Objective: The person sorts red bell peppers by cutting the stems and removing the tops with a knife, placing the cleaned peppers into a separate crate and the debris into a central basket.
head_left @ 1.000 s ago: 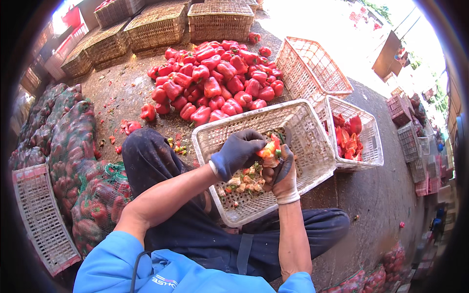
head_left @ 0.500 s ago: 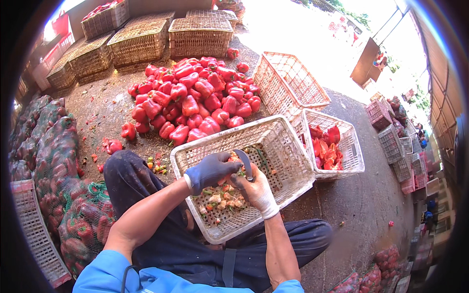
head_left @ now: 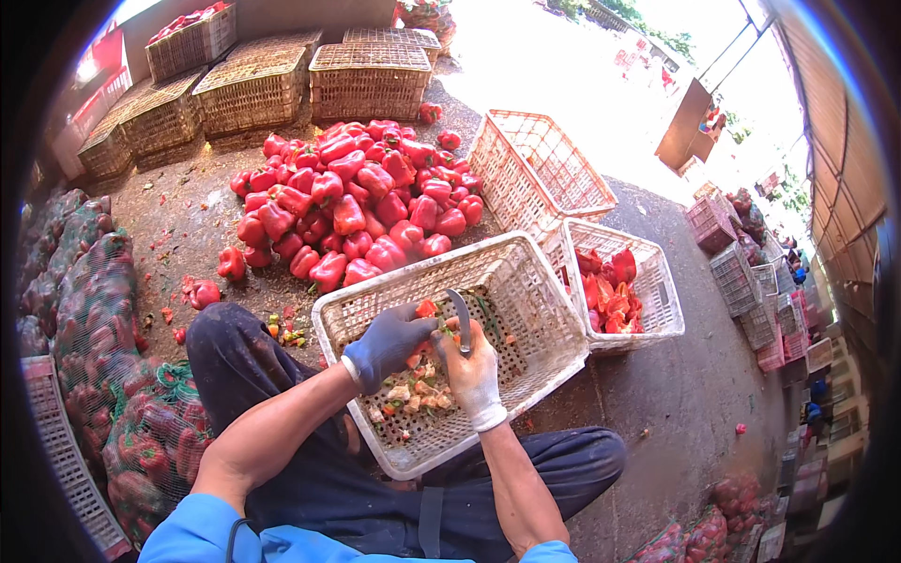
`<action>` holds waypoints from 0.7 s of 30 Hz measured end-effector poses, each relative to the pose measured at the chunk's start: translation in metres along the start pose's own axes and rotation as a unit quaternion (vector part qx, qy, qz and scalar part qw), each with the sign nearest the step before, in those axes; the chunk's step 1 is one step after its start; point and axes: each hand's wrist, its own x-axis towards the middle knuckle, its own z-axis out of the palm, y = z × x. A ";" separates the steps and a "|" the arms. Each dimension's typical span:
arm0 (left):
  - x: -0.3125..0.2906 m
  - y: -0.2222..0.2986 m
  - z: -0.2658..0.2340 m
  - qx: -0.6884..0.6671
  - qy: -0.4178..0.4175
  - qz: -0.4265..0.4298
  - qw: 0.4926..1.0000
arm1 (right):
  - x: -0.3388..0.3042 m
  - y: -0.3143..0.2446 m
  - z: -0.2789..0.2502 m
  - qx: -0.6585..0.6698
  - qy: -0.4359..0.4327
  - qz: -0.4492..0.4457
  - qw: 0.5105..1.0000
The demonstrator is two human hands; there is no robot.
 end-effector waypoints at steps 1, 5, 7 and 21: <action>-0.002 -0.001 0.001 -0.012 0.001 0.009 1.000 | 0.000 0.001 0.003 0.071 0.008 0.010 0.997; 0.004 -0.013 0.007 -0.018 0.028 0.043 0.999 | -0.001 0.013 0.010 0.279 0.040 0.068 0.957; 0.003 -0.014 0.001 0.013 0.038 0.044 0.998 | -0.004 0.010 0.002 0.356 0.005 0.169 0.919; -0.009 -0.005 -0.014 -0.189 -0.028 -0.077 0.978 | -0.008 -0.012 -0.015 0.376 -0.043 0.153 0.913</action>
